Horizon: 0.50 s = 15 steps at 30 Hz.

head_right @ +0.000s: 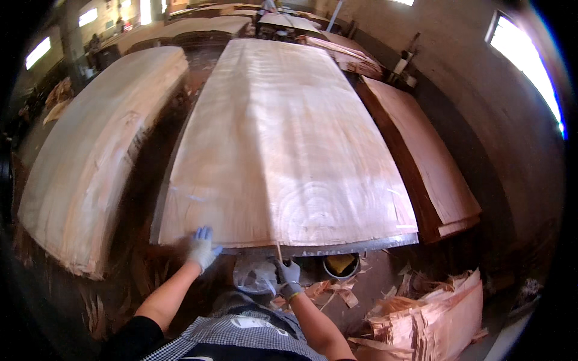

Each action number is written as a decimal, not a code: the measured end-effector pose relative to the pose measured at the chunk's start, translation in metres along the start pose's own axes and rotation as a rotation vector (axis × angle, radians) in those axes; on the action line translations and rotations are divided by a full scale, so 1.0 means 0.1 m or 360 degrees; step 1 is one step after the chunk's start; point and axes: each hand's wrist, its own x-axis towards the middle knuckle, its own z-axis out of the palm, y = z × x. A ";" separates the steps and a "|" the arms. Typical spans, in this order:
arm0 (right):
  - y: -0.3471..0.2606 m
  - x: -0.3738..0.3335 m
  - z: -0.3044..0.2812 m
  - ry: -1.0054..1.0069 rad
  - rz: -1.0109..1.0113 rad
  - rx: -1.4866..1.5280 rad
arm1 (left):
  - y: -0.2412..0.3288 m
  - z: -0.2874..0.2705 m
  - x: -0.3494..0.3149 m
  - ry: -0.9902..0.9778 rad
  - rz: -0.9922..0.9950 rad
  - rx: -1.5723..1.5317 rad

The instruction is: The person trims the edges of thin wood veneer sheets using a utility knife and applies strips of adhesive tape to join or secure the pieces on a large wooden work platform.

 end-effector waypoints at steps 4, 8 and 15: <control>-0.15 0.16 -0.20 0.0010 0.0007 0.0093 | 0.84 0.24 0.08 -0.0080 0.0303 0.0072; -0.48 0.18 -0.61 -0.0102 0.0080 0.0126 | 1.53 0.57 0.28 -0.0008 0.0133 0.0238; -1.08 0.60 -1.93 -0.0281 0.0167 0.0573 | 2.81 1.05 0.88 0.0507 0.0262 0.0142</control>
